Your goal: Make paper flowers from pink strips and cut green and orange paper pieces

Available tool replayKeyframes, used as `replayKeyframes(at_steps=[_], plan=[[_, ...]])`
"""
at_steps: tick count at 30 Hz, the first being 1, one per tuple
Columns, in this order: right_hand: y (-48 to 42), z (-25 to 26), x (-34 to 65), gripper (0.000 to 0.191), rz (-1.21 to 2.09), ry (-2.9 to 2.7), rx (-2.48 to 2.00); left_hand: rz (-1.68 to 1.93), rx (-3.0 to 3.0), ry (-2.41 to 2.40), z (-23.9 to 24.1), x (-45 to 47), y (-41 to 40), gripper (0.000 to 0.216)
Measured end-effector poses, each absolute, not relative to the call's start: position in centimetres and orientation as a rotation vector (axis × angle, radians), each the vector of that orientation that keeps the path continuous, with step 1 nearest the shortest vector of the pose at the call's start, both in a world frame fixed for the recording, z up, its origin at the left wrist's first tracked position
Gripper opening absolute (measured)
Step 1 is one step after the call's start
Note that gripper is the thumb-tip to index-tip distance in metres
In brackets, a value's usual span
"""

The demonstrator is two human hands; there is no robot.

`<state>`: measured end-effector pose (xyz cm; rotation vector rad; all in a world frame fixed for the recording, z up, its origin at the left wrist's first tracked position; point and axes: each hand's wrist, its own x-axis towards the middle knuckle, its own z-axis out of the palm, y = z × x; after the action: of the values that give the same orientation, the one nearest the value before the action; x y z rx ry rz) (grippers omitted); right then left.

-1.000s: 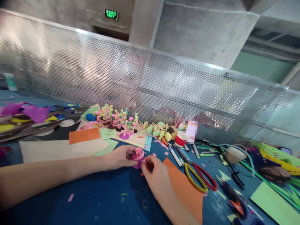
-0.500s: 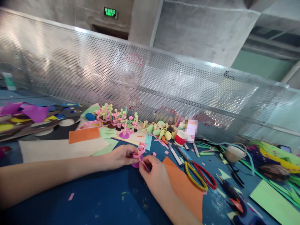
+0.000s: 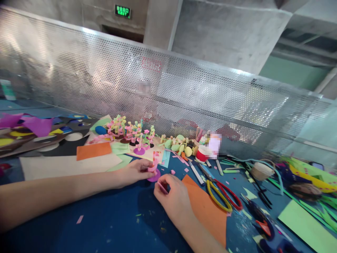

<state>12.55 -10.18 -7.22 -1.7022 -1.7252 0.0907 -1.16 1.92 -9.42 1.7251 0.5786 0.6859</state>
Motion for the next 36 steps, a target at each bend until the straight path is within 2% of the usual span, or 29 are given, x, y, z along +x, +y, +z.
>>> replayKeyframes(at_steps=[2, 6, 10, 12, 14, 17, 22, 24, 28, 36], plan=[[-10.2, -7.1, 12.7, 0.014, 0.122, -1.673, -1.670, 0.689, 1.693, 0.599, -9.4, -1.2, 1.9, 0.041], [-9.2, -7.4, 14.5, 0.018, 0.187, -1.449, -1.613, 0.694, 1.605, 0.529, -8.8, -1.3, 1.8, 0.042], [-8.0, -8.3, 16.6, 0.046, -0.004, -1.378, -1.537, 0.552, 1.425, 0.399, -7.8, -1.8, 2.1, 0.035], [-7.9, -8.5, 17.0, 0.041, 0.024, -1.393, -1.526, 0.425, 1.427, 0.338, -7.2, -2.1, 2.3, 0.027], [-8.1, -8.2, 16.7, 0.029, 0.200, -1.393, -1.491, 0.281, 1.461, 0.307, -6.8, -2.4, 2.5, 0.026], [-8.8, -7.5, 15.3, 0.023, 0.514, -1.364, -1.433, 0.166, 1.461, 0.253, -6.5, -2.6, 2.8, 0.025], [-9.5, -6.4, 13.2, 0.015, 0.798, -1.378, -1.407, 0.226, 1.344, 0.260, -7.0, -2.4, 3.2, 0.043], [-9.7, -6.2, 12.7, 0.012, 0.858, -1.336, -1.386, 0.266, 1.289, 0.284, -7.2, -2.4, 3.3, 0.047], [-9.9, -6.0, 12.5, 0.009, 0.949, -1.274, -1.394, 0.306, 1.200, 0.290, -7.4, -2.2, 3.5, 0.038], [-10.1, -6.0, 12.5, 0.019, 0.938, -1.229, -1.349, 0.315, 1.177, 0.328, -7.0, -2.1, 3.4, 0.015]])
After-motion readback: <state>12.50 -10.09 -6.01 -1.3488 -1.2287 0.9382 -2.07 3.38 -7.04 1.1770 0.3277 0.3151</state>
